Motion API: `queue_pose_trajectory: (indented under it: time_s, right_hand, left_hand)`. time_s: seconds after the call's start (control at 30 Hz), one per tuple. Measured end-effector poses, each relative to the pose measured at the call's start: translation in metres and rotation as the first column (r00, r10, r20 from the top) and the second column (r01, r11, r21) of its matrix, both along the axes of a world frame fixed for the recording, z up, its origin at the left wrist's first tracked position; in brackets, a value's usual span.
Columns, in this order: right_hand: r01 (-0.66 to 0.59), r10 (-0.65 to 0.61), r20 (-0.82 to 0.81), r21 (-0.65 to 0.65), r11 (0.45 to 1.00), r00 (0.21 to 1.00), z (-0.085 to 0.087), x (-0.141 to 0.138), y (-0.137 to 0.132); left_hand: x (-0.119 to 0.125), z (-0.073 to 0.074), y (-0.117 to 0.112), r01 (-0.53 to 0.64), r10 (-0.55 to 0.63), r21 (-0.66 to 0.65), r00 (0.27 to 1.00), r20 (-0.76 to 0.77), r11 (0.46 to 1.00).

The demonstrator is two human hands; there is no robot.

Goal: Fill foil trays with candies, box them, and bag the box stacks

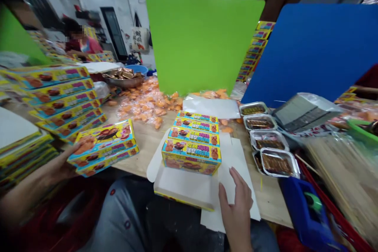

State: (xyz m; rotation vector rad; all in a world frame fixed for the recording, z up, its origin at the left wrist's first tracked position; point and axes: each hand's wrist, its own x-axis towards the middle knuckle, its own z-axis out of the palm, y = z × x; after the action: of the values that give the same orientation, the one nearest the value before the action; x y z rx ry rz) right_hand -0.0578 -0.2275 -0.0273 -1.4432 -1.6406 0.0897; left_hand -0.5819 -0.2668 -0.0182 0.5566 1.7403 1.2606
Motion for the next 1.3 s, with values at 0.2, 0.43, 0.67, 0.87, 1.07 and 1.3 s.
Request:
queue_pose_trajectory:
  time_s: [0.2, 0.43, 0.67, 0.87, 1.07, 1.3]
  right_hand:
    - [-0.018, 0.013, -0.072, -0.076, 0.997, 0.997, 0.002, 0.003, -0.006]
    - [-0.367, 0.168, -0.436, -0.423, 0.829, 0.884, 0.032, -0.042, -0.01]
    - [-0.796, 0.339, -0.734, -0.453, 0.401, 0.589, 0.069, -0.156, -0.017]
    - [-0.898, 0.311, -0.876, -0.25, 0.361, 0.369, 0.091, -0.149, -0.031]
    - [-0.709, 0.12, -0.886, -0.27, 0.652, 0.448, 0.088, -0.065, -0.05]
    - [-0.497, 0.053, -0.913, -0.171, 0.851, 0.404, 0.052, 0.011, -0.044]
  left_hand:
    - [0.011, 0.011, -0.011, 0.088, -0.051, -0.077, 0.92, 0.388, 0.993]
    - [0.036, 0.006, -0.046, -0.095, 0.073, 0.019, 0.866, 0.495, 0.995]
    - [0.07, 0.008, -0.109, -0.246, 0.196, 0.039, 0.85, 0.489, 0.968]
    - [0.134, 0.008, -0.113, -0.054, -0.077, 0.29, 0.903, 0.422, 0.955]
    - [0.203, -0.002, -0.053, 0.121, -0.334, 0.445, 0.835, 0.438, 0.887]
    - [0.241, -0.013, 0.019, 0.528, -0.625, 0.609, 0.778, -0.067, 0.591]
